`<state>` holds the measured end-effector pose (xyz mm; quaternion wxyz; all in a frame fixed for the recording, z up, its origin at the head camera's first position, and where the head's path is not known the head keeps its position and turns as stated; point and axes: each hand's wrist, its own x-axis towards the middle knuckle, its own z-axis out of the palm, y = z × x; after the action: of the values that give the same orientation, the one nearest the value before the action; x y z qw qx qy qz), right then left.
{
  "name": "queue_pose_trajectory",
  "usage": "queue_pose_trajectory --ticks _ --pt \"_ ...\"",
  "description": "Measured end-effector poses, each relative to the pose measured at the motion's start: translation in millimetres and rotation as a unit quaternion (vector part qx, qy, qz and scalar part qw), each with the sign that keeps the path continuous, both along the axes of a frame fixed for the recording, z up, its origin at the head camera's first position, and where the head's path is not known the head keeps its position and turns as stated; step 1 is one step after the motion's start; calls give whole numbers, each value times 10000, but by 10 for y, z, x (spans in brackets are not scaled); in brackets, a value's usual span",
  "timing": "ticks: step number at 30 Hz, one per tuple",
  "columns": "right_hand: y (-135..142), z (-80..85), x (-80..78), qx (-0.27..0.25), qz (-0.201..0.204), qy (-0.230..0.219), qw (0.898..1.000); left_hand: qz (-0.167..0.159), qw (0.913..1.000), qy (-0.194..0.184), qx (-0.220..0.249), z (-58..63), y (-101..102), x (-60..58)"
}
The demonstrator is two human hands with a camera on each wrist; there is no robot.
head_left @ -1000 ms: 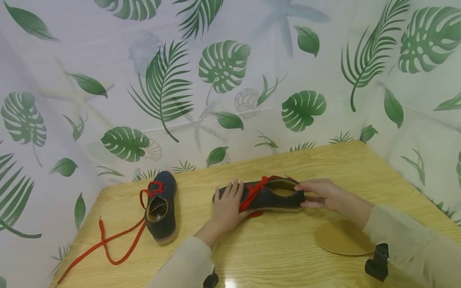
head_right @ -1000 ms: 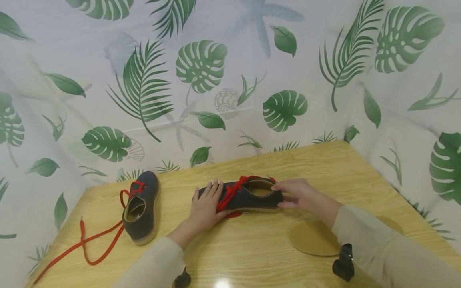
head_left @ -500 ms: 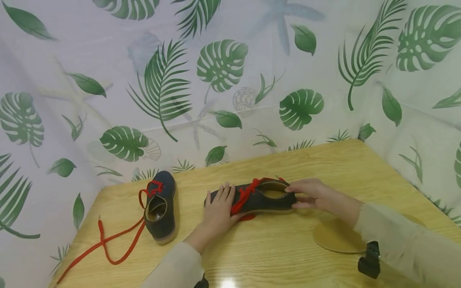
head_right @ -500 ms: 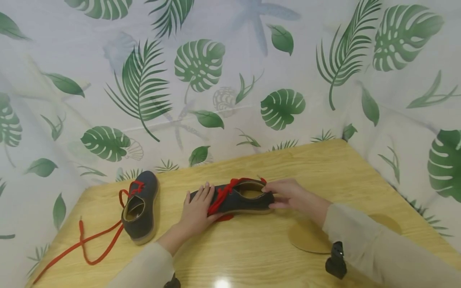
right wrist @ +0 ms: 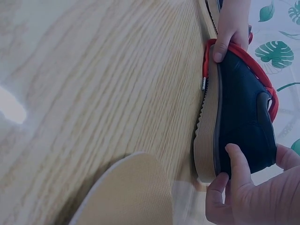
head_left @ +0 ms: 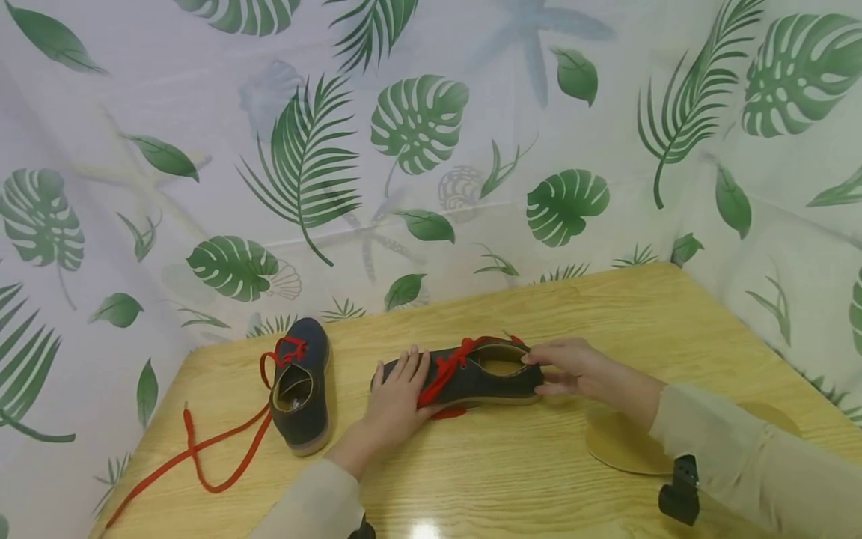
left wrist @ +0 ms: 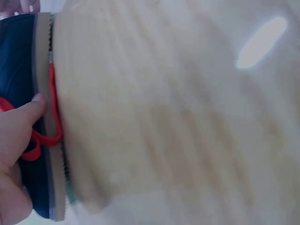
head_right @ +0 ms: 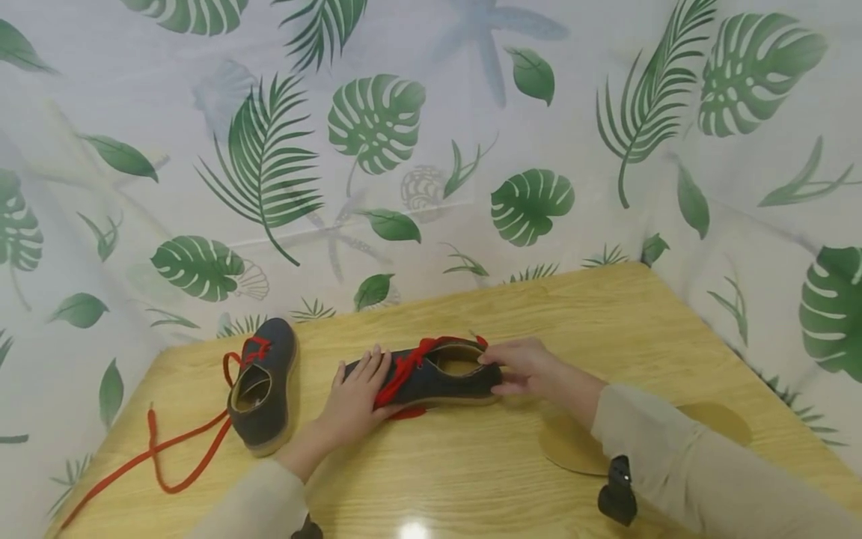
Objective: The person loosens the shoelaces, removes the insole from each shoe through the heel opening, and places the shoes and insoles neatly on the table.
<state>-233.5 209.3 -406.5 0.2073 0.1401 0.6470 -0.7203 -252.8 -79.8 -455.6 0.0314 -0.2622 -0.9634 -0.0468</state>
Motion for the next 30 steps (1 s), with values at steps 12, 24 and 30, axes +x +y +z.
queue_pose_trajectory --ticks 12,24,30 --pt "9 36 -35 -18 -13 -128 9999 -585 9667 -2491 92 492 -112 -90" --pt "13 71 -29 21 38 -220 9997 -24 8901 -2834 3571 467 -408 -159" --pt "8 70 -29 34 49 -250 9997 117 7846 -4227 4533 434 -529 -52"
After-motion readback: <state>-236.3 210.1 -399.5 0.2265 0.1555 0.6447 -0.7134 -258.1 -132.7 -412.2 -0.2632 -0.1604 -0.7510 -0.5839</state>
